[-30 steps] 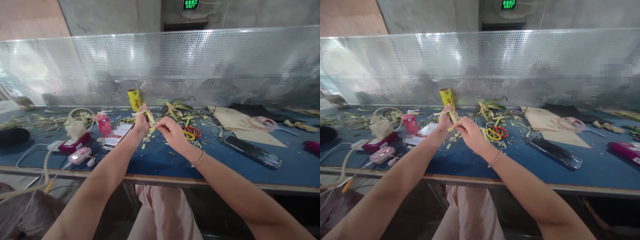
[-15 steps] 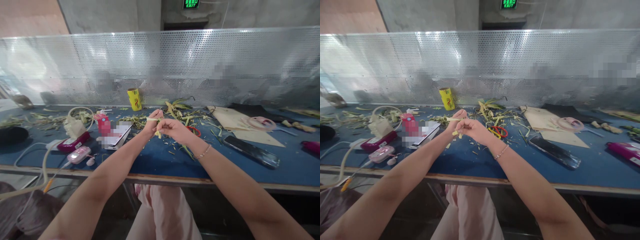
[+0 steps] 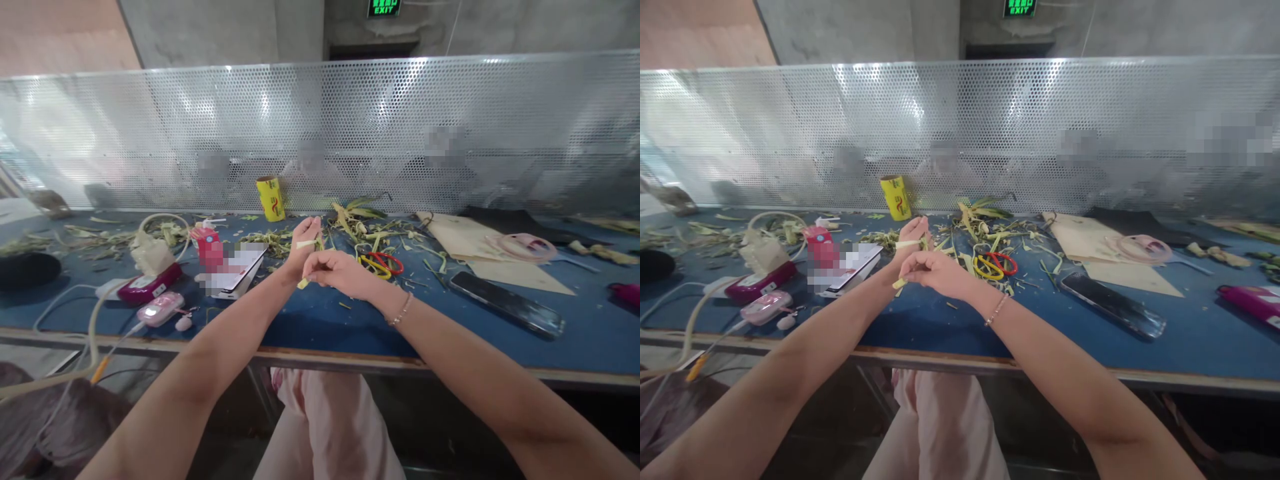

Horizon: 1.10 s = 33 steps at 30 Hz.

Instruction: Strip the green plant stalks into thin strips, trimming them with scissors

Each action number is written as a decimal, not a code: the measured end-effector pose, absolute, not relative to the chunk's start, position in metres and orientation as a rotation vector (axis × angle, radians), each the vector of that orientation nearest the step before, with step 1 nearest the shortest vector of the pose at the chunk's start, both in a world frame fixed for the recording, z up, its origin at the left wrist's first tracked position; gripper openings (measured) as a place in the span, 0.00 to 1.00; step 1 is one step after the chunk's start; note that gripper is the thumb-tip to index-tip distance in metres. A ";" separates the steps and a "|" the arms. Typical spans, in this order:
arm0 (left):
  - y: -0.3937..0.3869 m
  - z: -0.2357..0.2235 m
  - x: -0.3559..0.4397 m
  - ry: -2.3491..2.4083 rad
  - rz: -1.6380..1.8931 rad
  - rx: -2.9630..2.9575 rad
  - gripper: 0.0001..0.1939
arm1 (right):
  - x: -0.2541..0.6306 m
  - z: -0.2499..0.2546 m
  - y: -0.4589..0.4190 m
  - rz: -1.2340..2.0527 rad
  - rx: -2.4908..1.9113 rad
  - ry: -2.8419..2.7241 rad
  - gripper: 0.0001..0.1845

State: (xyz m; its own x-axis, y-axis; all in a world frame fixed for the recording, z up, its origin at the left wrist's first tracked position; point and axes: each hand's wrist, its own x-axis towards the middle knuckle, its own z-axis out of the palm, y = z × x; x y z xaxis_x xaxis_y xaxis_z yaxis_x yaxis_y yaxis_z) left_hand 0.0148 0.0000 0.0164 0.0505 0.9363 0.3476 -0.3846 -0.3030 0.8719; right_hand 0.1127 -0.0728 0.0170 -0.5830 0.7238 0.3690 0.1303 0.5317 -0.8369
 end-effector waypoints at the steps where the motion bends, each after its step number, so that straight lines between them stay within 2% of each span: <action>1: 0.001 0.016 0.015 0.662 1.508 1.205 0.21 | 0.112 0.018 -0.074 1.031 -0.704 -2.047 0.03; 25: -0.002 0.018 0.018 0.619 1.547 1.121 0.19 | 0.101 0.012 -0.082 1.156 -0.617 -2.018 0.02; 33: -0.002 0.017 0.013 0.467 1.272 1.008 0.15 | 0.120 0.017 -0.069 1.044 -0.592 -1.994 0.07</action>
